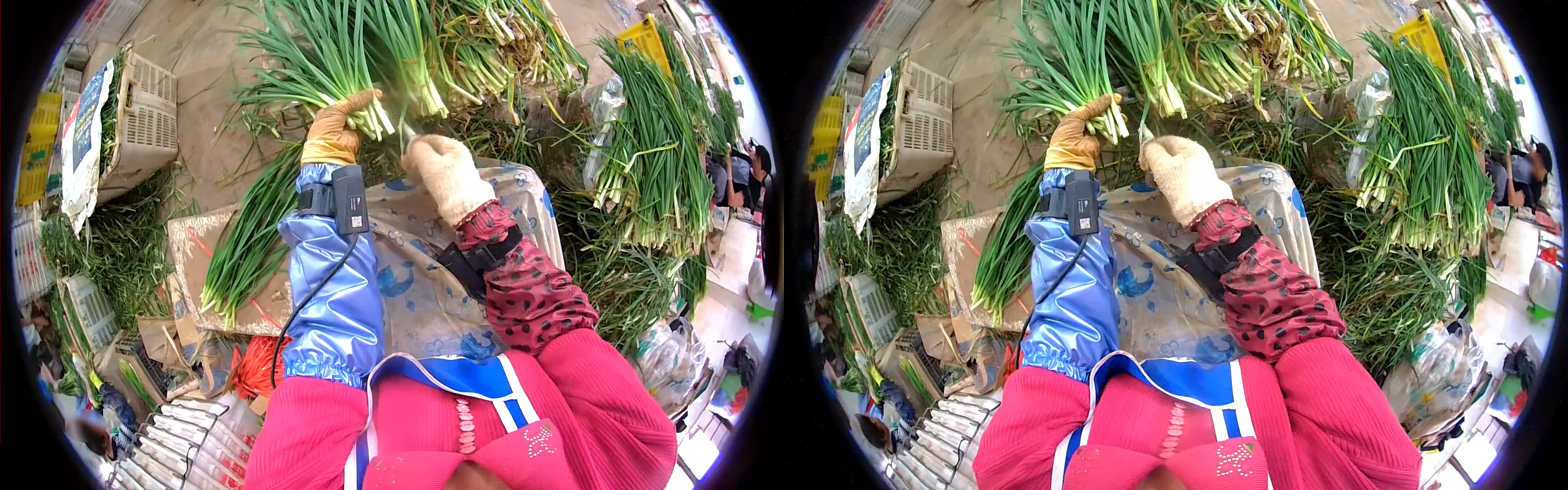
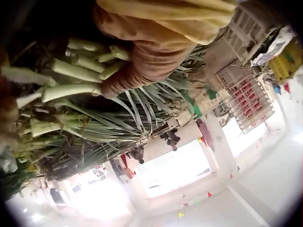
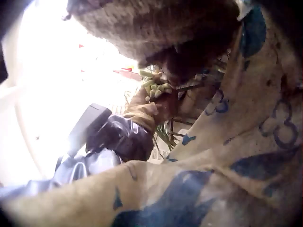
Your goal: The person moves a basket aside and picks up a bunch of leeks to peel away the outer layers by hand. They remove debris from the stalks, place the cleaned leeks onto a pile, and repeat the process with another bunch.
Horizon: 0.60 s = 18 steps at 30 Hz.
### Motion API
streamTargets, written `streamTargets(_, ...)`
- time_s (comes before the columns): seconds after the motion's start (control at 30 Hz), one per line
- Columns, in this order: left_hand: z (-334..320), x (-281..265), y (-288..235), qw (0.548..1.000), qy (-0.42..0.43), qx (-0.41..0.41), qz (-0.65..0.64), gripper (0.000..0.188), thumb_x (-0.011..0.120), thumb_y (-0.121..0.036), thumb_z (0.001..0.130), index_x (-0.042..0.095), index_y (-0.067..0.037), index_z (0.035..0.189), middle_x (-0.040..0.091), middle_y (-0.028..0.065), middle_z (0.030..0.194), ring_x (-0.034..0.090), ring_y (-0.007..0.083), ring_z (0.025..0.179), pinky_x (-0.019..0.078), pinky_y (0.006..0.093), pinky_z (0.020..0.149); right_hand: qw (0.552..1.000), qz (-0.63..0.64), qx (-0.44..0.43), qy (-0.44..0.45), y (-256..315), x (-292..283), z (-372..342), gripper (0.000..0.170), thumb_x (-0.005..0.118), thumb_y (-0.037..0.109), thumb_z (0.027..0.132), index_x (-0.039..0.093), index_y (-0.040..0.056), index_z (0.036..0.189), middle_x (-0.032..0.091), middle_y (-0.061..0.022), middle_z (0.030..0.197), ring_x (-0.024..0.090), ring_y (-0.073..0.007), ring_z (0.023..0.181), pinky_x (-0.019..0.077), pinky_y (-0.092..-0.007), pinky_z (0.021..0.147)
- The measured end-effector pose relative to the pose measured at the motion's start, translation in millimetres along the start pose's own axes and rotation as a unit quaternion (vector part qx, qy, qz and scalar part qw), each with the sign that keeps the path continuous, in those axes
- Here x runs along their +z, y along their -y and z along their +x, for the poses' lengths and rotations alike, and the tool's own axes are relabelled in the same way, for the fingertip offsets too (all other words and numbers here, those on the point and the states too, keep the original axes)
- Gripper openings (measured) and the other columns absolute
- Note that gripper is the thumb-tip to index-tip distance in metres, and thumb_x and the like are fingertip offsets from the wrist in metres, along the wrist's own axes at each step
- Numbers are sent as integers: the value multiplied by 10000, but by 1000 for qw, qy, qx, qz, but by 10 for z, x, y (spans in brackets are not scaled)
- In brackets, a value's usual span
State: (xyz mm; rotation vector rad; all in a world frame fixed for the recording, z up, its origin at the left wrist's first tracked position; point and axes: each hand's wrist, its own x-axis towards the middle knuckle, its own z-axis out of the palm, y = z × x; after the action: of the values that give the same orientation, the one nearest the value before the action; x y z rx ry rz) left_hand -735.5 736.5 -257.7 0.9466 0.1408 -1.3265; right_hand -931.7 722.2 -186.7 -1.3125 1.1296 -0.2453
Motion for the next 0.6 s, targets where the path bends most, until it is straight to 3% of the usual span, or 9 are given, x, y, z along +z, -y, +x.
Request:
streamTargets(0.1, 26, -22, 12, 998, 47, -25, -15, 295, 706, -65, 821, 623, 97, 1053, 688, 162, 913, 675, 278, 752, 587, 400, 682, 990, -128, 7, 63, -35, -51, 132, 403, 492, 360, 895, 681, 9, 950, 670, -100, 857, 594, -192, 803, 461, -326, 727)
streamTargets(0.13, -63, 71, 12, 1000, 13, -8, 9, 285, 694, -79, 833, 623, 87, 1053, 689, 164, 940, 675, 275, 780, 585, 402, 689, 994, -89, 33, 51, -43, -53, 144, 431, 479, 392, 902, 683, 17, 955, 673, -95, 872, 599, -193, 821, 459, -328, 729)
streamTargets(0.2, -58, 16, -28, 992, 82, -94, -30, 245, 666, -46, 843, 623, 74, 1052, 684, 174, 975, 676, 260, 797, 588, 386, 673, 997, -9, 74, 38, -2, 18, 215, 487, 453, 458, 916, 689, 34, 963, 677, -83, 903, 610, -194, 856, 455, -332, 733)
streamTargets(0.27, 1, -68, -23, 992, 109, -53, -33, 261, 644, -9, 842, 593, 72, 1085, 669, 193, 1020, 669, 251, 802, 589, 379, 625, 987, 84, 139, 6, 15, 131, 350, 521, 508, 501, 904, 667, 16, 1011, 671, -76, 862, 580, -170, 750, 437, -297, 698)
streamTargets(0.33, -172, 110, -86, 996, 59, -7, -59, 302, 634, -5, 847, 556, 68, 1130, 657, 202, 1042, 656, 247, 780, 582, 375, 577, 990, 11, 135, -32, -73, 226, 501, 447, 577, 424, 878, 661, 6, 1012, 664, -67, 837, 574, -157, 734, 442, -289, 682)
streamTargets(0.4, -292, 218, -90, 974, 177, 126, -71, 348, 662, 25, 807, 543, 57, 1132, 667, 188, 959, 654, 243, 697, 555, 357, 555, 992, -67, 89, 52, -16, 195, 425, 414, 598, 379, 860, 657, -4, 1005, 659, -72, 836, 573, -155, 743, 450, -303, 681)
streamTargets(0.47, -233, 151, -81, 955, 247, 116, -117, 347, 663, -12, 825, 557, 53, 1149, 667, 173, 904, 649, 234, 695, 552, 349, 567, 973, -196, 67, 103, -68, 106, 354, 360, 608, 291, 823, 651, -11, 1015, 674, -127, 890, 610, -239, 773, 483, -363, 727)
streamTargets(0.57, -137, 42, -66, 988, 125, 57, -72, 302, 655, -83, 862, 610, 74, 1117, 652, 133, 787, 617, 208, 647, 529, 324, 554, 904, -415, -18, 102, 60, -80, 94, 367, 638, 257, 756, 650, 14, 1031, 655, -236, 946, 620, -391, 912, 498, -412, 821)
streamTargets(0.6, -17, -84, -52, 991, 102, 14, -81, 296, 663, -90, 861, 617, 78, 1100, 655, 130, 792, 613, 205, 641, 522, 316, 540, 884, -455, -36, 105, 139, -172, 36, 344, 633, 273, 766, 661, 24, 1001, 659, -229, 934, 630, -380, 913, 501, -417, 820)
